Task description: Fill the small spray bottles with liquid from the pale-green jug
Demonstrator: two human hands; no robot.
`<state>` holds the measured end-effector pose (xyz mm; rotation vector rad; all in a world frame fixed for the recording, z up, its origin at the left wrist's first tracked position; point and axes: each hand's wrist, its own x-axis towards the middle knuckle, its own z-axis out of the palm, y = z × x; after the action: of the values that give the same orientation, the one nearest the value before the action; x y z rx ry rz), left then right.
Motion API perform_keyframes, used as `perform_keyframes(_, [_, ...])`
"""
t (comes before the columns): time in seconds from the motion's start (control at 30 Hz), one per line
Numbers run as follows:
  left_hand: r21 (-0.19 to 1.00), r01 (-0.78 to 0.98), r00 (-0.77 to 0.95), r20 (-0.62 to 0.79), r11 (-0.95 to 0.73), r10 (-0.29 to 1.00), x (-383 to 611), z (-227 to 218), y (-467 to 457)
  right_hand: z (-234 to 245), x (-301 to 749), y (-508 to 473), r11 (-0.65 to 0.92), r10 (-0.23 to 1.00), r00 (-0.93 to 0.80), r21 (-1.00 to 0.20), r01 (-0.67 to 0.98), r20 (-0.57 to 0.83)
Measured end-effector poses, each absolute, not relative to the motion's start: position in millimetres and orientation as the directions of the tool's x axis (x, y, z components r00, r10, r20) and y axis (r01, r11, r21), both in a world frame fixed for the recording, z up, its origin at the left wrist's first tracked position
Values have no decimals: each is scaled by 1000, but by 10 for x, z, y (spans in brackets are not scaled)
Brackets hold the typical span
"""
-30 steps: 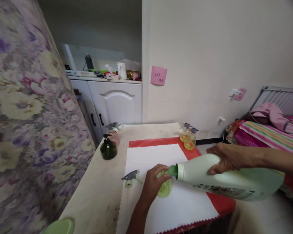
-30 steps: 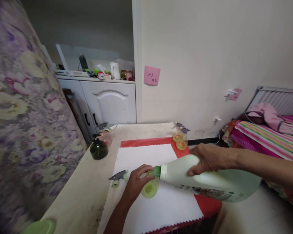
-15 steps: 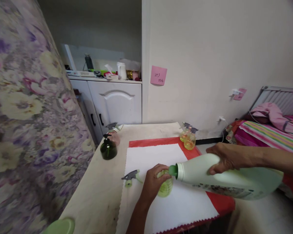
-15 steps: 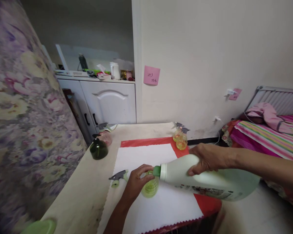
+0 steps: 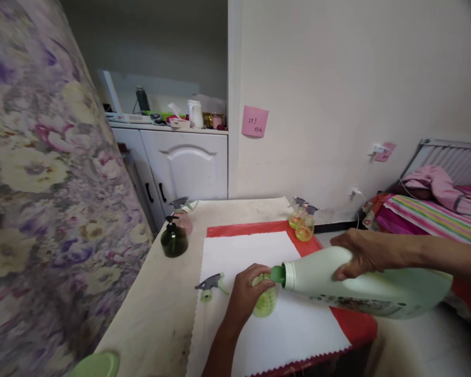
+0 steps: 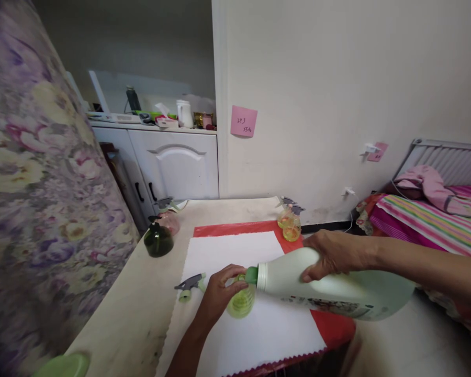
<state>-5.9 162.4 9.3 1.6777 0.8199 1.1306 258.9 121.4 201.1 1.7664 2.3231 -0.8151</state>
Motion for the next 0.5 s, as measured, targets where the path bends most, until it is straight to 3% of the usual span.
perform_keyframes(0.5, [938,42,350,308,-344,884,-56,88,1629,2003,2585,1224,197,862,-340,-369,908,-377])
